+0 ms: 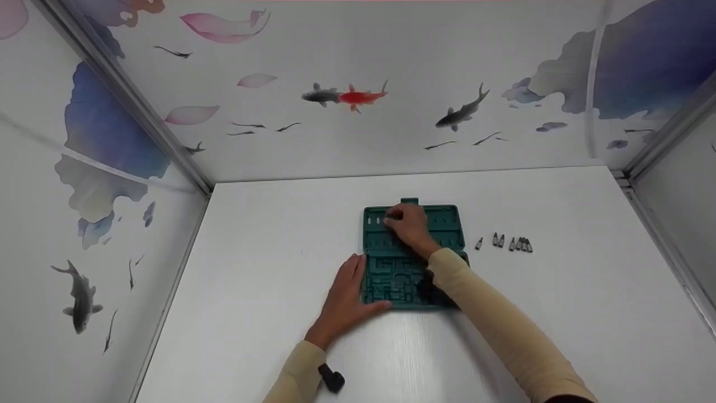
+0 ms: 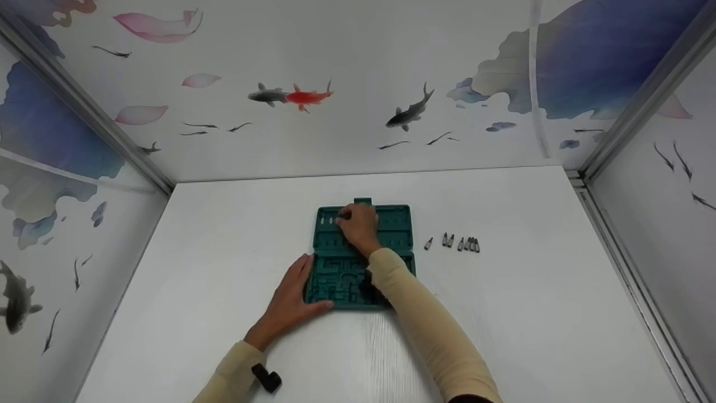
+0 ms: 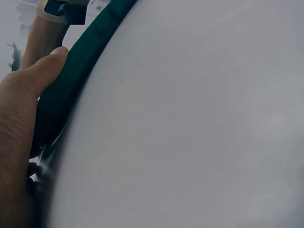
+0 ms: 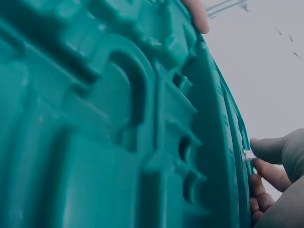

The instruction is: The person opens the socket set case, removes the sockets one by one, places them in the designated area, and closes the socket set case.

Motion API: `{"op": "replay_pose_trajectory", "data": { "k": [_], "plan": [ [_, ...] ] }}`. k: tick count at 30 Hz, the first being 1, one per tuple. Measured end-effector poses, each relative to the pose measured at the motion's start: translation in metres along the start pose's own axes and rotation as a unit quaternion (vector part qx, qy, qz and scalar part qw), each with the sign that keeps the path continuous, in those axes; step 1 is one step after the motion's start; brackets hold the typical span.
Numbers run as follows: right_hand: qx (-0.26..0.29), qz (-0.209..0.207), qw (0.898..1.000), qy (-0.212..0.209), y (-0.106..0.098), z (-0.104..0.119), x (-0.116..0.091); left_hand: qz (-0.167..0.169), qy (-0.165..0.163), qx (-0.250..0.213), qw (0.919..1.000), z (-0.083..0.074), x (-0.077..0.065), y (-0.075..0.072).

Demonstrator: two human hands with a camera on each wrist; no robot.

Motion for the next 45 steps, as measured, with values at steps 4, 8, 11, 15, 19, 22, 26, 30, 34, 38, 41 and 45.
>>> {"op": "replay_pose_trajectory", "data": {
  "k": [4,8,11,15,19,22,26,30,34,38,41,45],
  "plan": [
    [0.0,-0.03,0.999,0.021,0.0,-0.001,0.0,0.002,-0.003,-0.005,1.0,0.0,0.001,0.002],
    [0.082,-0.036,0.996,0.026,-0.002,-0.004,0.0,-0.001,-0.003,-0.004,1.0,0.0,0.0,0.001],
    [0.146,-0.03,0.989,0.015,-0.01,-0.005,-0.004,0.0,-0.001,-0.003,1.0,0.0,0.0,0.001],
    [0.166,-0.02,0.986,-0.004,-0.025,-0.007,-0.013,0.002,0.002,-0.001,1.0,0.001,-0.001,0.0],
    [0.148,-0.017,0.989,-0.009,-0.041,-0.014,-0.025,-0.002,0.001,0.006,1.0,0.001,-0.001,-0.002],
    [0.137,-0.021,0.99,-0.003,-0.053,-0.021,-0.033,-0.003,0.0,0.013,0.9999,0.0,-0.001,-0.002],
    [0.117,-0.025,0.993,0.001,-0.068,-0.03,-0.043,-0.002,0.002,0.013,0.9999,-0.001,-0.001,-0.001],
    [0.114,-0.023,0.993,0.014,-0.083,-0.038,-0.051,-0.005,0.001,0.004,1.0,-0.002,-0.001,0.0],
    [0.119,-0.032,0.992,0.019,-0.097,-0.043,-0.057,-0.004,-0.002,0.001,1.0,-0.001,-0.001,0.0],
    [0.126,-0.038,0.991,0.019,-0.111,-0.042,-0.068,-0.004,-0.001,0.002,1.0,0.0,-0.001,0.001],
    [0.123,-0.038,0.991,0.028,-0.121,-0.047,-0.071,-0.005,0.003,0.002,1.0,-0.001,0.0,0.0],
    [0.11,-0.043,0.992,0.04,-0.134,-0.061,-0.072,-0.008,0.003,-0.001,1.0,-0.002,-0.001,-0.001]
  ]
}}
Point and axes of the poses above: each hand's wrist, its own x-axis towards the middle knuckle, its own y-axis out of the palm, z = x × y, the point moved 6 cm from there along x, towards the middle knuckle, and after that the axes turned 13 degrees about y, right-handed, at the moved point
